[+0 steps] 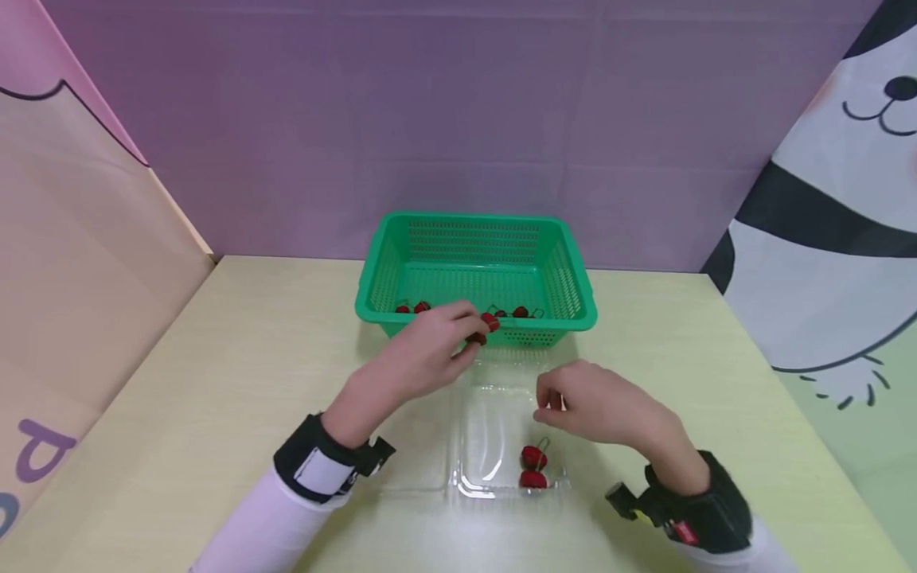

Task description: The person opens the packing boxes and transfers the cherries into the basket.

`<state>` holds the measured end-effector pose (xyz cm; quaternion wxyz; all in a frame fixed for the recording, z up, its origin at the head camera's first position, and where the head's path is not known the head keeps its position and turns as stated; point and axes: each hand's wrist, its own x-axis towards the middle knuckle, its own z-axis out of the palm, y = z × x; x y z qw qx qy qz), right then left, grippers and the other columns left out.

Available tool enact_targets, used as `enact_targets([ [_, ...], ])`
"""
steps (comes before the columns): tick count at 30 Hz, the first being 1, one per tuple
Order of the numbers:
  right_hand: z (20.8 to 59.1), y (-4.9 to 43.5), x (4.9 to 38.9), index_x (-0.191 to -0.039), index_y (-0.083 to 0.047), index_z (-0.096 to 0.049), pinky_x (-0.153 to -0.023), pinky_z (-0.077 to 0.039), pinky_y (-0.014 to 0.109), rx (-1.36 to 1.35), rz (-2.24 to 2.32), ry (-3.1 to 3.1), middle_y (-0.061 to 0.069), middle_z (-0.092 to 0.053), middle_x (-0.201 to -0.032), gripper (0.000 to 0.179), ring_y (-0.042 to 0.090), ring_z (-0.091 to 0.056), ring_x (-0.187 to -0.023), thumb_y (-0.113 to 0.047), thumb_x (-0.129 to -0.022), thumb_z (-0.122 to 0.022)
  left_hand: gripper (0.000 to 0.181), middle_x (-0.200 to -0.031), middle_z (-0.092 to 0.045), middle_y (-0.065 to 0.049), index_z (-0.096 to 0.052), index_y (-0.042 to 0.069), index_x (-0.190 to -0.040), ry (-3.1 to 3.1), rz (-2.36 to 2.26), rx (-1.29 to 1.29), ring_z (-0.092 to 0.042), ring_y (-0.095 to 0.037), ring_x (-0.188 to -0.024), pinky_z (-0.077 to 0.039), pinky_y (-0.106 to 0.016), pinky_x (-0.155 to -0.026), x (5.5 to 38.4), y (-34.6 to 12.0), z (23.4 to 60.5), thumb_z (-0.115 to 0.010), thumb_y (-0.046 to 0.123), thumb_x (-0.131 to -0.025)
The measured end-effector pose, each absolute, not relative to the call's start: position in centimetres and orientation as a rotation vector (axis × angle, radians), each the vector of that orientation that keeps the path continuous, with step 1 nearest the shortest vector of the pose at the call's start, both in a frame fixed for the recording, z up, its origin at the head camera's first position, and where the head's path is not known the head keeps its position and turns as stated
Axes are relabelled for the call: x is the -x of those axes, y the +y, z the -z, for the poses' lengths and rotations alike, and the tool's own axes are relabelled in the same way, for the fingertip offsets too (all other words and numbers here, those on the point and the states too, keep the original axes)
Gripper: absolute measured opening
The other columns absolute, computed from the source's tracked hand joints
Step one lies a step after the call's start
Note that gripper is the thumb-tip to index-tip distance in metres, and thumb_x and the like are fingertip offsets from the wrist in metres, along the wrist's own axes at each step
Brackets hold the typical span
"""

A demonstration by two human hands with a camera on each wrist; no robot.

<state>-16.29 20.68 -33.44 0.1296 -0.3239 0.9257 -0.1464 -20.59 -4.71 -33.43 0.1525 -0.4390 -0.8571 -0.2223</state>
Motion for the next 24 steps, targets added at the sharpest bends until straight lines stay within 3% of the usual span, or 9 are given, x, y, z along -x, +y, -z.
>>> enact_targets([
  [8, 32.8, 20.1, 15.2, -0.086, -0.018, -0.068, -0.059, -0.042, 0.02, 0.994, 0.316, 2.631, -0.017, -0.051, -0.072, 0.012, 0.004, -0.05, -0.064, -0.021, -0.083, -0.079, 0.012, -0.098, -0.06, -0.002, -0.071, 0.003, -0.1, -2.435, 0.679, 1.157, -0.061, -0.015, -0.084, -0.045, -0.015, -0.073, 20.8, -5.2, 33.5, -0.071, 0.003, -0.088],
  [18, 33.2, 19.8, 15.2, -0.09, -0.019, -0.073, -0.078, -0.048, 0.026, 1.055, 0.25, 2.542, -0.015, -0.058, -0.086, 0.018, 0.012, -0.059, -0.087, -0.004, -0.081, -0.076, 0.013, -0.101, -0.061, -0.005, -0.071, 0.002, -0.102, -2.366, 0.766, 0.965, -0.063, -0.016, -0.086, -0.047, -0.017, -0.075, 21.5, -5.5, 34.1, -0.071, 0.002, -0.089],
  [24, 33.7, 19.6, 15.3, -0.089, -0.02, -0.075, -0.077, -0.048, 0.024, 1.099, 0.233, 2.519, -0.017, -0.057, -0.085, 0.021, 0.01, -0.057, -0.085, -0.001, -0.081, -0.075, 0.014, -0.097, -0.06, -0.008, -0.07, -0.004, -0.101, -2.314, 0.866, 0.856, -0.067, -0.017, -0.084, -0.047, -0.013, -0.075, 21.8, -5.8, 34.5, -0.071, -0.002, -0.087],
])
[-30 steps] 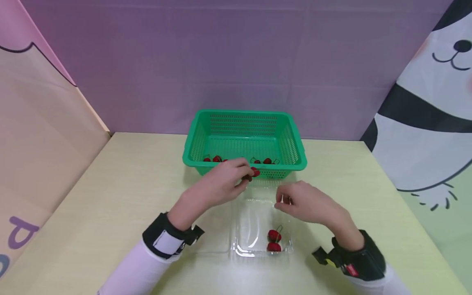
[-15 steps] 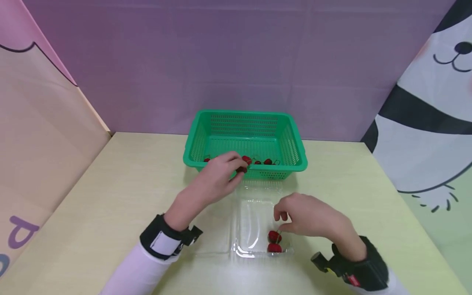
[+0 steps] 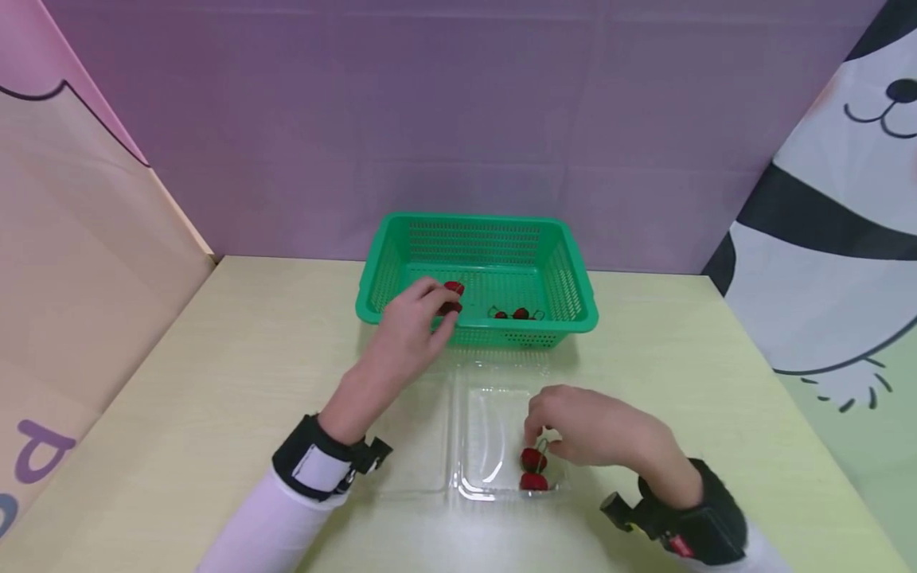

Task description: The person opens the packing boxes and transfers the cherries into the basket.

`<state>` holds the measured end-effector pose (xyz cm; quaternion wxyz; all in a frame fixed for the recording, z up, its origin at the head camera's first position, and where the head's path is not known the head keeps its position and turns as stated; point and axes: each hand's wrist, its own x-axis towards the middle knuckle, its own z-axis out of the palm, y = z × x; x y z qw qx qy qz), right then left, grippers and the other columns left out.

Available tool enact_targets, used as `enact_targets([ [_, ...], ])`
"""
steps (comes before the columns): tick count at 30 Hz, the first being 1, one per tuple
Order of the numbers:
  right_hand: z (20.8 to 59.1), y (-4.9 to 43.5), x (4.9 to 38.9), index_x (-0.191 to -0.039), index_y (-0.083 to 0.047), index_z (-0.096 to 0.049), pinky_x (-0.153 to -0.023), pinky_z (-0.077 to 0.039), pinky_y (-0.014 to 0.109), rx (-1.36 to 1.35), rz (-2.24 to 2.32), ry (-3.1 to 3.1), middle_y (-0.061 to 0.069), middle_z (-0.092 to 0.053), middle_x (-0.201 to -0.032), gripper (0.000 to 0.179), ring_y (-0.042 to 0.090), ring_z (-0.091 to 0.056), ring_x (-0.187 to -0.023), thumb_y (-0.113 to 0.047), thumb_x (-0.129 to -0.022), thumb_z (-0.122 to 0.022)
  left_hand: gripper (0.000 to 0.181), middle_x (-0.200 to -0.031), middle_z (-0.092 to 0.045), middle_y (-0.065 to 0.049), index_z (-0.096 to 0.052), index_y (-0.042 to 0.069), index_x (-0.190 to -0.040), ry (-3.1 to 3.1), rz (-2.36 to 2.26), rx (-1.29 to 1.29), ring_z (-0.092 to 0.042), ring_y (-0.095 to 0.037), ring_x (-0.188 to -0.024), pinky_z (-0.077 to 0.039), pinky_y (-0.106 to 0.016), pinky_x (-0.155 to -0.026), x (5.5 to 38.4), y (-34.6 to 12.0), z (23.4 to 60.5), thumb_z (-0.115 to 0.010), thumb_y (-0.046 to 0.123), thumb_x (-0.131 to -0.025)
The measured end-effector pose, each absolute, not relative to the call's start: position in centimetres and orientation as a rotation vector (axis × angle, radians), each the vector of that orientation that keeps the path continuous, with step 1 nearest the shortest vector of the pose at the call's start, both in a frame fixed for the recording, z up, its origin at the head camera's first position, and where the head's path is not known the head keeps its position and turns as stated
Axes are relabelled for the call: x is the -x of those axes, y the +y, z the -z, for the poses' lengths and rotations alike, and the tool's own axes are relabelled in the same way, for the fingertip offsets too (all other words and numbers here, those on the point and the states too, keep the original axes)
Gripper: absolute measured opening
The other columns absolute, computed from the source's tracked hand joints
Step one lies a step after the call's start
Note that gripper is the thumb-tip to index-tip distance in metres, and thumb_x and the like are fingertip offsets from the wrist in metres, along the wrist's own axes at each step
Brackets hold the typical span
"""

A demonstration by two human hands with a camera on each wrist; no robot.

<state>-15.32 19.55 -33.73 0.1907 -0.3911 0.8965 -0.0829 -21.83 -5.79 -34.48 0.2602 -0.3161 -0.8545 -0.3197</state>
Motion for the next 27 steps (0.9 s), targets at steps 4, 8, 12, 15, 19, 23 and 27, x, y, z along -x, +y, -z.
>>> enact_targets([
  [4, 34.1, 19.4, 15.7, -0.086, -0.022, -0.075, -0.076, -0.047, 0.023, 1.141, 0.236, 2.518, -0.019, -0.056, -0.083, 0.019, 0.008, -0.057, -0.083, -0.003, -0.081, -0.077, 0.012, -0.096, -0.059, -0.008, -0.07, -0.003, -0.099, -2.321, 0.904, 0.774, -0.067, -0.017, -0.082, -0.048, -0.013, -0.073, 21.9, -5.9, 34.5, -0.07, -0.002, -0.087],
  [8, 34.5, 19.5, 16.1, -0.084, -0.021, -0.075, -0.075, -0.047, 0.021, 1.233, 0.26, 2.514, -0.02, -0.057, -0.082, 0.016, 0.008, -0.059, -0.081, -0.005, -0.081, -0.078, 0.012, -0.097, -0.059, -0.006, -0.071, -0.001, -0.1, -2.356, 0.883, 0.678, -0.065, -0.017, -0.082, -0.048, -0.015, -0.071, 22.1, -6.0, 34.5, -0.07, 0.001, -0.088],
  [12, 34.7, 19.5, 16.4, -0.086, -0.019, -0.076, -0.076, -0.047, 0.018, 1.281, 0.301, 2.501, -0.02, -0.059, -0.083, 0.011, 0.007, -0.061, -0.082, -0.008, -0.084, -0.077, 0.014, -0.098, -0.059, -0.006, -0.071, -0.001, -0.103, -2.39, 0.895, 0.606, -0.066, -0.015, -0.082, -0.049, -0.015, -0.071, 22.3, -6.2, 34.4, -0.069, 0.002, -0.09],
  [15, 34.7, 19.5, 16.6, -0.088, -0.02, -0.076, -0.076, -0.047, 0.017, 1.299, 0.332, 2.482, -0.021, -0.059, -0.083, 0.011, 0.003, -0.06, -0.082, -0.01, -0.085, -0.076, 0.016, -0.1, -0.059, -0.006, -0.071, -0.002, -0.105, -2.409, 0.893, 0.563, -0.066, -0.015, -0.082, -0.049, -0.016, -0.07, 22.5, -6.4, 34.5, -0.069, 0.003, -0.09],
  [19, 34.7, 19.5, 16.6, -0.089, -0.02, -0.075, -0.075, -0.048, 0.018, 1.298, 0.416, 2.439, -0.021, -0.061, -0.083, 0.013, -0.003, -0.058, -0.078, -0.007, -0.087, -0.075, 0.015, -0.1, -0.059, -0.006, -0.071, -0.001, -0.105, -2.441, 0.858, 0.522, -0.065, -0.015, -0.081, -0.05, -0.017, -0.069, 22.7, -6.7, 34.8, -0.069, 0.004, -0.09],
  [23, 34.7, 19.5, 16.7, -0.09, -0.019, -0.075, -0.073, -0.049, 0.018, 1.3, 0.477, 2.427, -0.02, -0.062, -0.083, 0.014, -0.005, -0.058, -0.075, -0.006, -0.088, -0.073, 0.013, -0.098, -0.06, -0.007, -0.072, 0.0, -0.102, -2.455, 0.85, 0.501, -0.065, -0.018, -0.083, -0.05, -0.021, -0.07, 22.9, -7.0, 35.0, -0.068, 0.003, -0.09],
  [27, 34.6, 19.5, 16.7, -0.093, -0.018, -0.075, -0.073, -0.05, 0.019, 1.306, 0.5, 2.443, -0.019, -0.063, -0.084, 0.014, -0.004, -0.058, -0.077, -0.005, -0.087, -0.074, 0.012, -0.097, -0.061, -0.008, -0.072, -0.001, -0.1, -2.458, 0.832, 0.473, -0.064, -0.022, -0.084, -0.05, -0.026, -0.071, 23.0, -7.3, 35.1, -0.067, 0.001, -0.089],
])
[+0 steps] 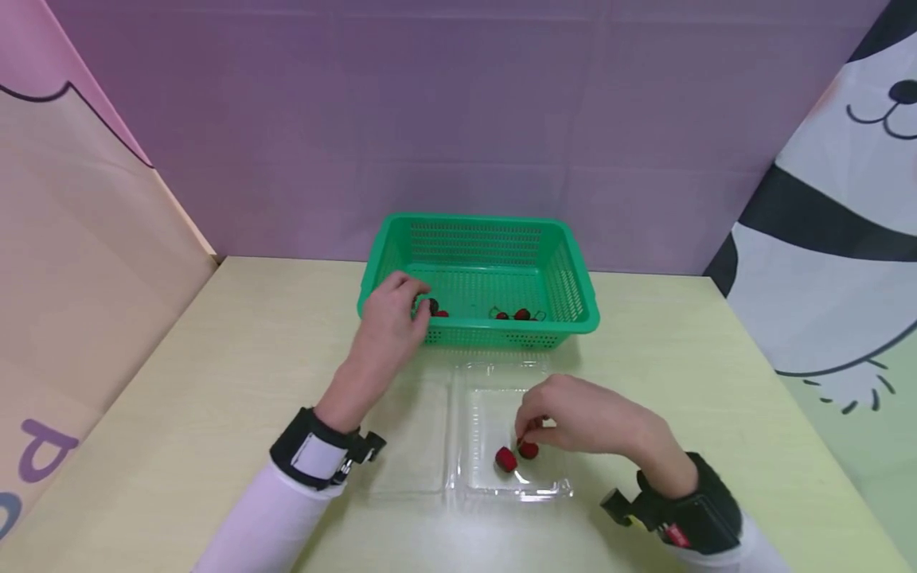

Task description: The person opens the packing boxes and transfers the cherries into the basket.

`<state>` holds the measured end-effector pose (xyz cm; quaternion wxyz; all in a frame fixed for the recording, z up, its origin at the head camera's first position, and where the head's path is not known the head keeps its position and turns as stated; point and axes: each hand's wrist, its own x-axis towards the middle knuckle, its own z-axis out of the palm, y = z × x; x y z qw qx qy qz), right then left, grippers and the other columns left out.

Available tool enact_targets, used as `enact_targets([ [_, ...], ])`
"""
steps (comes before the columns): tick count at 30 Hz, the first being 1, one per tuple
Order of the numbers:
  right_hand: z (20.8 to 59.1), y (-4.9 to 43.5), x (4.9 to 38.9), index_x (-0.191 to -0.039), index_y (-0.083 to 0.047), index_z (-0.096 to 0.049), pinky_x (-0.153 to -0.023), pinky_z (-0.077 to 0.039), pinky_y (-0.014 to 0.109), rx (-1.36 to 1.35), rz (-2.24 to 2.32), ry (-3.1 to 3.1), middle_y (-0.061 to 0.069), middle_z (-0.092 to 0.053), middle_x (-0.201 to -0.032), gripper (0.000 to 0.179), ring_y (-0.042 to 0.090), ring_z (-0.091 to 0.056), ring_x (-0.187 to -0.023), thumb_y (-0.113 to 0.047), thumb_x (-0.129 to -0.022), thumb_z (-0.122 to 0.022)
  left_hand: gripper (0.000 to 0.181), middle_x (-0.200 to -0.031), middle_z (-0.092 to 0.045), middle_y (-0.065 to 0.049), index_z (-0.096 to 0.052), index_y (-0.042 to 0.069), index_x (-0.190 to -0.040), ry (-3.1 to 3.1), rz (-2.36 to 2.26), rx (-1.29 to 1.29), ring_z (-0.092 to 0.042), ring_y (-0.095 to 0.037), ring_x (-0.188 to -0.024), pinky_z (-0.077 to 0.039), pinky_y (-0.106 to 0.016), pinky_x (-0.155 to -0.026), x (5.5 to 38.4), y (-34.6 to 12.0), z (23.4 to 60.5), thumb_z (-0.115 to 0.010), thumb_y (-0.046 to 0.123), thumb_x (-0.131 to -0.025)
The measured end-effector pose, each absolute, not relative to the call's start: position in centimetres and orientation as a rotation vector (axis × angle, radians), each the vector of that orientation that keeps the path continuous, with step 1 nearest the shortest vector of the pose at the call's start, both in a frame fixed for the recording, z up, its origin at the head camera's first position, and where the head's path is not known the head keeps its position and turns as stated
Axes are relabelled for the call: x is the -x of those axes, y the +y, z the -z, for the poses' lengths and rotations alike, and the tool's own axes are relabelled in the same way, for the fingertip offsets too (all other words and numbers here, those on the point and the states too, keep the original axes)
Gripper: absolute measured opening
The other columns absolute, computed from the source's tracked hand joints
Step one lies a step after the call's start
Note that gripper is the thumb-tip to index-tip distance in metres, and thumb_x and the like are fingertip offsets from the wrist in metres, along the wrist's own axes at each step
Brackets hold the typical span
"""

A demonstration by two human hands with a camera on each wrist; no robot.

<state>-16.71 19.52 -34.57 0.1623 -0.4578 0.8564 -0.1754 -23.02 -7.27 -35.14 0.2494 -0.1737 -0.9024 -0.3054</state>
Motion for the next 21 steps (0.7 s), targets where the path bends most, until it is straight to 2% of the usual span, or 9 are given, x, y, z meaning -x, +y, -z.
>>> enact_targets([
  [11, 34.22, 19.68, 16.77, -0.097, -0.013, -0.075, -0.075, -0.051, 0.022, 1.291, 0.563, 2.511, -0.015, -0.066, -0.09, 0.013, -0.001, -0.061, -0.08, -0.004, -0.087, -0.074, 0.012, -0.097, -0.062, -0.009, -0.072, -0.001, -0.1, -2.507, 0.818, 0.447, -0.065, -0.02, -0.081, -0.05, -0.023, -0.067, 22.9, -7.54, 35.31, -0.067, 0.001, -0.089],
  [17, 34.02, 19.85, 16.93, -0.098, -0.014, -0.075, -0.075, -0.051, 0.022, 1.308, 0.57, 2.596, -0.015, -0.065, -0.091, 0.013, -0.001, -0.061, -0.081, -0.007, -0.087, -0.075, 0.01, -0.097, -0.062, -0.011, -0.073, 0.0, -0.096, -2.481, 0.771, 0.477, -0.059, -0.025, -0.09, -0.047, -0.029, -0.076, 22.84, -7.7, 35.64, -0.069, 0.002, -0.087],
  [21, 33.81, 20.15, 17.14, -0.097, -0.013, -0.075, -0.074, -0.051, 0.022, 1.351, 0.592, 2.651, -0.014, -0.065, -0.09, 0.013, 0.0, -0.061, -0.081, -0.006, -0.087, -0.074, 0.008, -0.095, -0.061, -0.01, -0.073, 0.002, -0.093, -2.463, 0.733, 0.499, -0.056, -0.025, -0.09, -0.045, -0.03, -0.075, 22.69, -7.81, 35.89, -0.07, 0.004, -0.087],
])
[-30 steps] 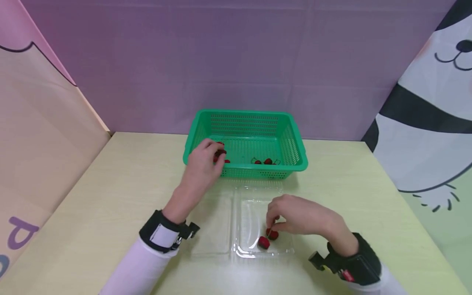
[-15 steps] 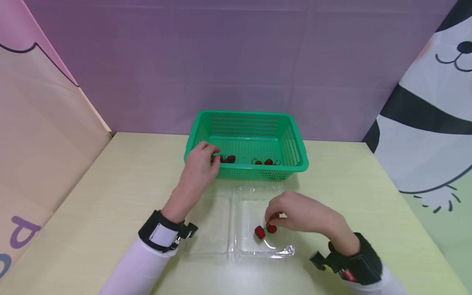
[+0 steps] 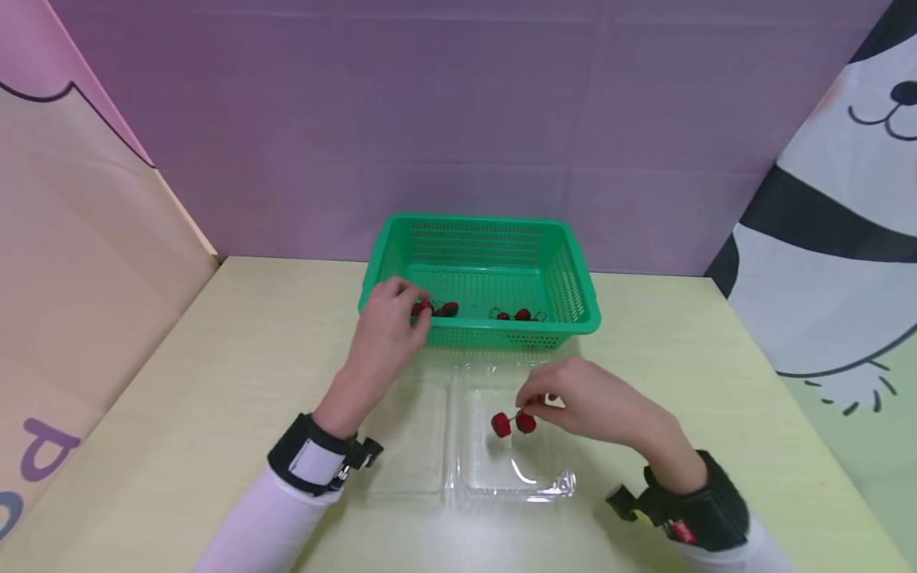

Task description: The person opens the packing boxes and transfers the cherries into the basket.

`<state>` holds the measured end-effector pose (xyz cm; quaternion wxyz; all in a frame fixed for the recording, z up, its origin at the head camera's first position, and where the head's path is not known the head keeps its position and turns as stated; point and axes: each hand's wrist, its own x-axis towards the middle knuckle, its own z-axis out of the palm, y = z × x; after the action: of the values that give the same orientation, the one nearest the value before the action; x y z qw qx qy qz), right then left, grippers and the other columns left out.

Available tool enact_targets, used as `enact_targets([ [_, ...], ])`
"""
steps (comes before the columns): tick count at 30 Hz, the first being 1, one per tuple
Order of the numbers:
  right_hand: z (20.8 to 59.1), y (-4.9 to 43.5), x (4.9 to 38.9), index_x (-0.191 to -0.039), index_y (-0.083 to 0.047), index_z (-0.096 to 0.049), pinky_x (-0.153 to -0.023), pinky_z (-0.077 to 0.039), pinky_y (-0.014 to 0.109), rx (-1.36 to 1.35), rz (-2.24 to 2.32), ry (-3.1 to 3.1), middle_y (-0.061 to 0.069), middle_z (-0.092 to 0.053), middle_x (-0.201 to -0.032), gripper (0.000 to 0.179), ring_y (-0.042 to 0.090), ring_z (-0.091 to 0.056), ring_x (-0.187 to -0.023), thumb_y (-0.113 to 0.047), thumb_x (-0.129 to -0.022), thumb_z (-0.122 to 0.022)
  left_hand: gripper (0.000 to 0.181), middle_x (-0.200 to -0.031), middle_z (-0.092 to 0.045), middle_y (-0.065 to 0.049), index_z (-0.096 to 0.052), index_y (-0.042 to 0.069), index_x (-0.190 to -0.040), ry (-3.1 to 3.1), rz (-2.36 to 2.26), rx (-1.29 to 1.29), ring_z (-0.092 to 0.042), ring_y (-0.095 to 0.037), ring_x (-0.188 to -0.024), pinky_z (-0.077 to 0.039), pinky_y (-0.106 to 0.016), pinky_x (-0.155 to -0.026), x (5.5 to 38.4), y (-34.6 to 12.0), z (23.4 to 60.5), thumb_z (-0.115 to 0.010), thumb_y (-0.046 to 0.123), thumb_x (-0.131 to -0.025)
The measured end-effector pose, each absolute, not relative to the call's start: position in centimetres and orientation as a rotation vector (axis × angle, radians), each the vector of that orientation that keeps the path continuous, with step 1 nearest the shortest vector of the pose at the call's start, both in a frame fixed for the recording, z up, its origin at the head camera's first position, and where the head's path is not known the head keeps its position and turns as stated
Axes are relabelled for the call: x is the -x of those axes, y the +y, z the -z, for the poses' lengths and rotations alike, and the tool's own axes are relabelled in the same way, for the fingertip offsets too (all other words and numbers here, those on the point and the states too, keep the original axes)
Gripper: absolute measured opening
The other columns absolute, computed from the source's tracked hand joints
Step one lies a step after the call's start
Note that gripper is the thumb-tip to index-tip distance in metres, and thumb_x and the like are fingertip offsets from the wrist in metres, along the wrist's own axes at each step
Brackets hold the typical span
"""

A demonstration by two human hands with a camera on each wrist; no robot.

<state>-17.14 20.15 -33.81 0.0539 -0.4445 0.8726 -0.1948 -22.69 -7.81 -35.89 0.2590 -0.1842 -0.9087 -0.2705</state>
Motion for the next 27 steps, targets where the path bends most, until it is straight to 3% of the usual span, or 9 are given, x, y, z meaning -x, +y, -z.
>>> enact_targets([
  [13, 33.0, 21.9, 17.9, -0.097, -0.012, -0.072, -0.071, -0.051, 0.023, 1.42, 0.736, 2.84, -0.011, -0.066, -0.092, 0.019, 0.004, -0.062, -0.083, 0.0, -0.083, -0.076, 0.012, -0.093, -0.062, -0.007, -0.074, 0.004, -0.094, -2.411, 0.662, 0.584, -0.057, -0.027, -0.088, -0.043, -0.034, -0.077, 22.3, -7.8, 36.5, -0.075, 0.011, -0.084],
  [20, 32.8, 22.6, 18.4, -0.095, -0.01, -0.072, -0.066, -0.049, 0.019, 1.472, 0.88, 2.974, -0.009, -0.066, -0.089, 0.022, 0.004, -0.062, -0.079, 0.003, -0.078, -0.078, 0.015, -0.1, -0.061, -0.01, -0.074, 0.005, -0.096, -2.427, 0.639, 0.59, -0.057, -0.029, -0.095, -0.041, -0.04, -0.085, 22.1, -7.9, 36.9, -0.076, 0.015, -0.085],
  [27, 32.4, 23.0, 19.8, -0.093, -0.006, -0.071, -0.063, -0.051, 0.023, 1.47, 0.924, 3.18, -0.006, -0.066, -0.087, 0.022, 0.008, -0.063, -0.073, 0.006, -0.076, -0.079, 0.022, -0.108, -0.059, -0.012, -0.072, 0.005, -0.103, -2.474, 0.626, 0.623, -0.054, -0.029, -0.105, -0.036, -0.044, -0.096, 22.0, -8.1, 36.9, -0.075, 0.02, -0.087],
])
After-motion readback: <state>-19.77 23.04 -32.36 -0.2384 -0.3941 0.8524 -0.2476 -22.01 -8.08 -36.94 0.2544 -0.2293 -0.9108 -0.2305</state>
